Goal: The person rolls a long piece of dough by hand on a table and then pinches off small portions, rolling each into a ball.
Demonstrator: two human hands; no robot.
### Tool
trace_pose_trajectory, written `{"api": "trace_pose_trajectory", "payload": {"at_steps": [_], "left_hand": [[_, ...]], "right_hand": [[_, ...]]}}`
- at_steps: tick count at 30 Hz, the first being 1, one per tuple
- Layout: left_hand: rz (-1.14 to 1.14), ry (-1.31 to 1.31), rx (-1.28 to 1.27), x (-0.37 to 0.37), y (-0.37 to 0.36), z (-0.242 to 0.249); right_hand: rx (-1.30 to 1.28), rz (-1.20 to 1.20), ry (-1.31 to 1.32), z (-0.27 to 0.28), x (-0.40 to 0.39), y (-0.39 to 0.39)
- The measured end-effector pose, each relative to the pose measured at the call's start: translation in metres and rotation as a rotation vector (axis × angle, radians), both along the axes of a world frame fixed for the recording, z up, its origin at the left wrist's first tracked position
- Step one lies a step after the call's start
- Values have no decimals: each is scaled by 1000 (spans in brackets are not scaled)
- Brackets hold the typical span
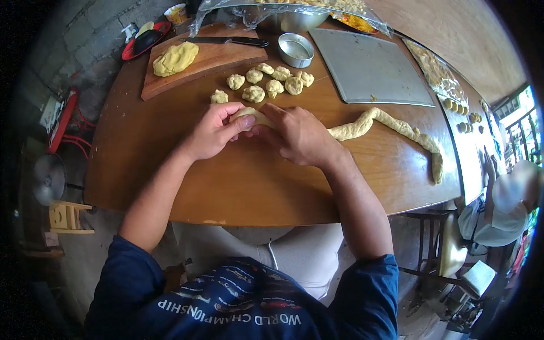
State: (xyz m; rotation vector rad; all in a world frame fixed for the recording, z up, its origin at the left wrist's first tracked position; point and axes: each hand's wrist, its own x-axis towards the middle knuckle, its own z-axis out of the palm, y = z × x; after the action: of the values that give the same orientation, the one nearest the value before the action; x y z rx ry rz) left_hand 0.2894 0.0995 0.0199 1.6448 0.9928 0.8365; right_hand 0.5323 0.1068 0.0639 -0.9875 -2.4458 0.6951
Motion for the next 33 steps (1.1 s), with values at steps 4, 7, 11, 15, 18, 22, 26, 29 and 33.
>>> {"api": "trace_pose_trajectory", "payload": {"at_steps": [4,7,11,15,18,22,26,29,33], "left_hand": [[54,-96,335,12,-13,15],[-55,129,677,22,-20,30],[32,208,855,18,-18,17],[20,217,842,17,-23,25],[21,220,861,17,-24,31],[71,191,755,16,-31,38],[76,88,556,17,-27,33],[127,-68,376,15,-25,28],[60,26,579,22,-21,34]], "right_hand": [[-216,43,105,5,16,7],[-433,112,156,4,16,4],[-590,157,186,2,15,5],[-563,118,155,4,13,5],[-595,104,188,7,14,2],[-612,94,314,6,10,-1],[-679,50,377,-2,8,1],[-710,4,398,0,4,2],[-709,4,424,0,4,-2]]}}
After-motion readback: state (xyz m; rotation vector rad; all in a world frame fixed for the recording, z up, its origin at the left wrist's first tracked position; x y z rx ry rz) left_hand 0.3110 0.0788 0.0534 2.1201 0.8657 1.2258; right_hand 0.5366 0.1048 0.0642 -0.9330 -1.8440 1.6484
